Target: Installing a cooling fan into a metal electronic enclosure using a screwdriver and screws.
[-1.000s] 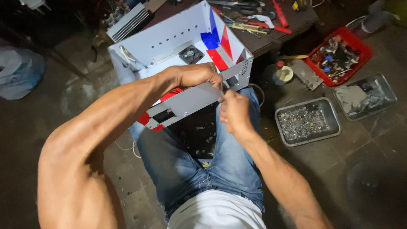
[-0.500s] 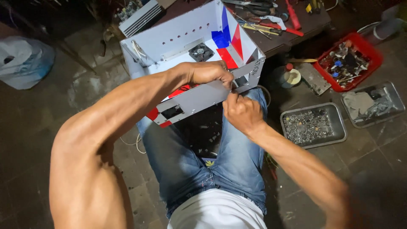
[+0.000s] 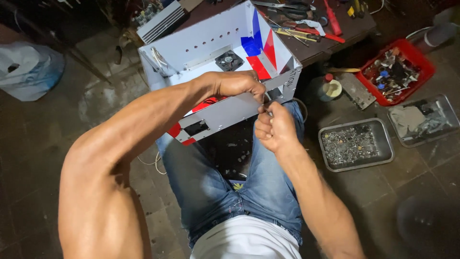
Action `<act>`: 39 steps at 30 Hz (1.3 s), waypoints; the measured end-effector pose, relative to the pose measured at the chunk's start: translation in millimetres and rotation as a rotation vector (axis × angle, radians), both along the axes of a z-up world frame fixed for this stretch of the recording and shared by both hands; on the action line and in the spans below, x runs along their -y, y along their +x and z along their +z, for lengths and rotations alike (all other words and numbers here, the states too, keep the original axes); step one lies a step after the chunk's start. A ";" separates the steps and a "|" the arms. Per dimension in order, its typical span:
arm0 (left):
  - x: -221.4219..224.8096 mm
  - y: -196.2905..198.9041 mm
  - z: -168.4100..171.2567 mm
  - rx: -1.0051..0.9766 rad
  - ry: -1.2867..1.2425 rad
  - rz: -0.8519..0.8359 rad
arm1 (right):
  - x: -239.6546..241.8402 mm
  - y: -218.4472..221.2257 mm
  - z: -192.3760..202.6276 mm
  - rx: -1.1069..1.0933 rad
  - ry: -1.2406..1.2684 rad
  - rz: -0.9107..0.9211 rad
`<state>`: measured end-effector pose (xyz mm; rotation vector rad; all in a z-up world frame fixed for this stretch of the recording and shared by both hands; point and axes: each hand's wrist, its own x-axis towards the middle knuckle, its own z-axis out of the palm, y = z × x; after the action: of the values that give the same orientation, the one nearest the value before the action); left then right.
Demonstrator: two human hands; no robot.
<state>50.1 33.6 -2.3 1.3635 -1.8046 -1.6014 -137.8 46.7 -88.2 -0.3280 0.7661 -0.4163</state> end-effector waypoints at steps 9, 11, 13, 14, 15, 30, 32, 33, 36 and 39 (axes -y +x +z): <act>11.9 11.5 -24.2 -0.029 0.098 0.079 | -6.0 -10.4 -26.1 -1.323 -2.236 0.215; 15.1 12.8 -27.4 0.037 0.026 -0.003 | 3.8 -13.4 -29.7 -1.043 -1.629 0.248; 18.7 13.3 -29.8 0.034 0.043 -0.001 | -4.0 -9.6 -19.7 -0.605 -1.022 0.124; 18.0 14.1 -32.0 0.033 0.067 0.011 | -9.8 -7.3 -15.3 -0.161 -0.409 0.013; 15.3 11.7 -27.3 0.029 0.067 0.008 | -11.0 -9.9 -11.8 -0.165 -0.409 0.011; 4.6 8.9 -8.8 0.088 0.136 0.052 | -23.4 -16.3 -8.0 -0.606 -0.787 -0.044; -4.3 6.3 8.9 0.116 0.167 0.107 | -15.9 -40.9 -8.3 0.148 0.010 0.111; 3.1 12.3 -2.3 0.118 0.162 0.107 | -24.2 -45.3 -0.1 0.149 0.005 0.111; 6.5 10.9 -16.6 0.107 0.143 0.078 | -50.9 -63.4 7.5 0.172 -0.133 0.123; -12.8 3.5 36.3 0.187 0.162 0.110 | -48.6 -54.8 5.1 -0.201 -0.662 0.013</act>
<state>53.6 46.4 34.0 1.7059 -1.6959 -1.6397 -192.6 95.3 -83.1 -1.0050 0.8056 -0.6275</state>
